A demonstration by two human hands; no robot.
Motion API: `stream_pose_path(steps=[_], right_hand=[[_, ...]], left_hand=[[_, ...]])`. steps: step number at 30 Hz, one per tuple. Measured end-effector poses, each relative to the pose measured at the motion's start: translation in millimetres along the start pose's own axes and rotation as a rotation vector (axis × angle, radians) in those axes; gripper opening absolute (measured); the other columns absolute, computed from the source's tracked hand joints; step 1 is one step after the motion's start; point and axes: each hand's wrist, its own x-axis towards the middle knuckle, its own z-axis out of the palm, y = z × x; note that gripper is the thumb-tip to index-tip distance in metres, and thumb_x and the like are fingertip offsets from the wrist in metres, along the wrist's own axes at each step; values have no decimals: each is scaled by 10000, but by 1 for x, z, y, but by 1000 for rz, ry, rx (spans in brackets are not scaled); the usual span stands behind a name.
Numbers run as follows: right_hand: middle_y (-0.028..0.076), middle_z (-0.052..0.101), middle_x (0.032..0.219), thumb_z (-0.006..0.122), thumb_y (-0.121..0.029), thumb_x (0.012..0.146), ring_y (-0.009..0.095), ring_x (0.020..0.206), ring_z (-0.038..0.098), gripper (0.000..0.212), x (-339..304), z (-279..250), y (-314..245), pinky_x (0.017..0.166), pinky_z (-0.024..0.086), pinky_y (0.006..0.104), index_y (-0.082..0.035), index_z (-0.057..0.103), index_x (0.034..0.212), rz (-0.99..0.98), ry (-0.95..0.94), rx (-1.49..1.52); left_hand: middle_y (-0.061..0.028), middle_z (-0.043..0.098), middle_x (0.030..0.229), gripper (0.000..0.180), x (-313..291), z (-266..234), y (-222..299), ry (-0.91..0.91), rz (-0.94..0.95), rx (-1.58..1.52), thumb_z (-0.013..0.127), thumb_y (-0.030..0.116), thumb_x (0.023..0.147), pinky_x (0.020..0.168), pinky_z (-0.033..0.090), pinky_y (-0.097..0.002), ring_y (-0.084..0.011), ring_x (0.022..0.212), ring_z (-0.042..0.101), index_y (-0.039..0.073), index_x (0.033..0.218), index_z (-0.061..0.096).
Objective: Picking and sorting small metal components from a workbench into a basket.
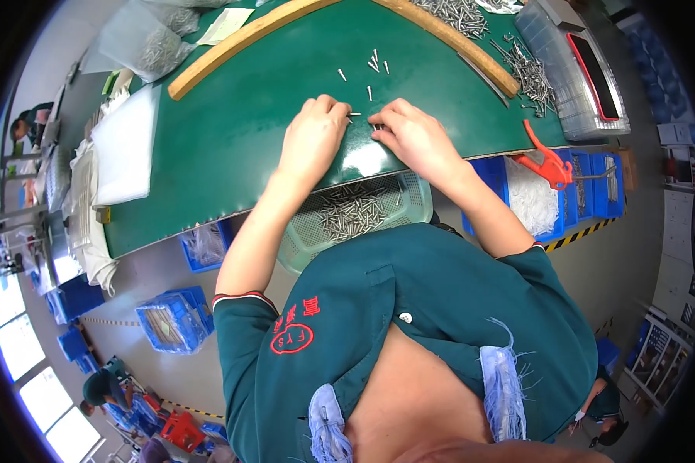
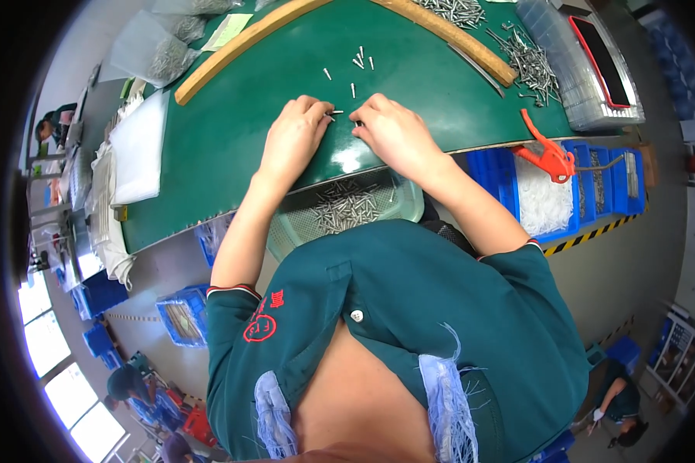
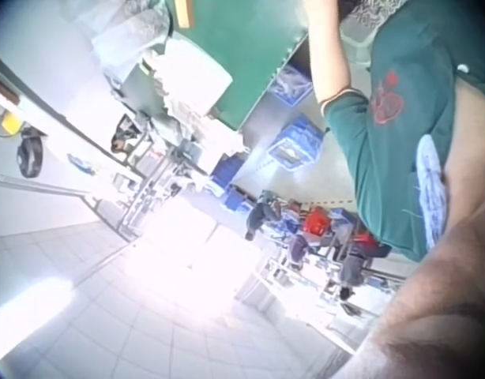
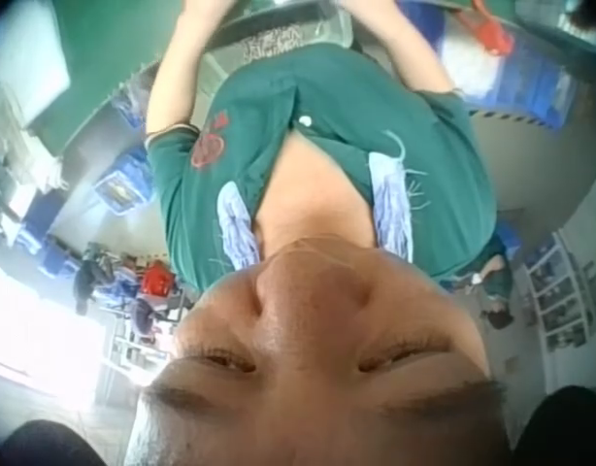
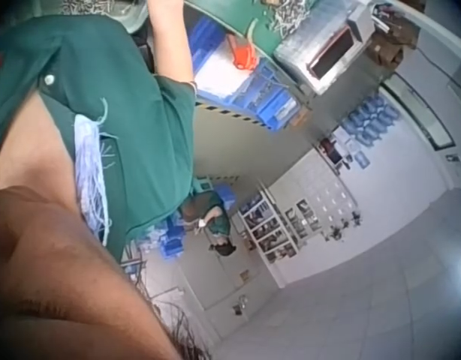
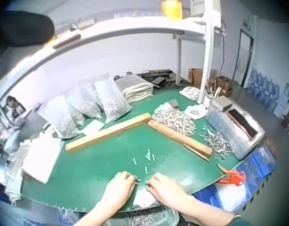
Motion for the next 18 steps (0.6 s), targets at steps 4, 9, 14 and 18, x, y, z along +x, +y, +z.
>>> stream_pose_path(steps=[4,9,14,18], right_hand=[[90,557,939,644,-145,769,278,876,581,176,0,5,-9,739,490,383,-44,616,911,1,-18,28],[59,548,925,647,-150,765,241,866,573,171,-2,6,-11,719,487,358,-58,613,905,-79,10,-44],[56,547,902,649,-124,749,243,870,565,130,-6,4,-11,712,489,366,-60,601,853,-95,-21,-24],[58,547,888,646,-116,749,244,863,566,105,-9,3,-12,704,488,369,-60,591,820,-85,-15,-11]], left_hand=[[-83,565,868,168,-20,-5,22,16,-55,-17,615,136,788,731,479,-345,-251,825,562,61,938,622],[-76,545,858,170,-33,-8,21,4,-61,-39,623,117,778,707,476,-349,-254,801,553,67,940,605],[-71,540,816,116,-40,-5,21,86,-82,14,629,122,772,673,471,-355,-246,774,555,73,869,589],[-80,537,782,115,-38,-3,16,132,-207,105,632,140,751,642,463,-366,-252,742,556,67,805,560]])
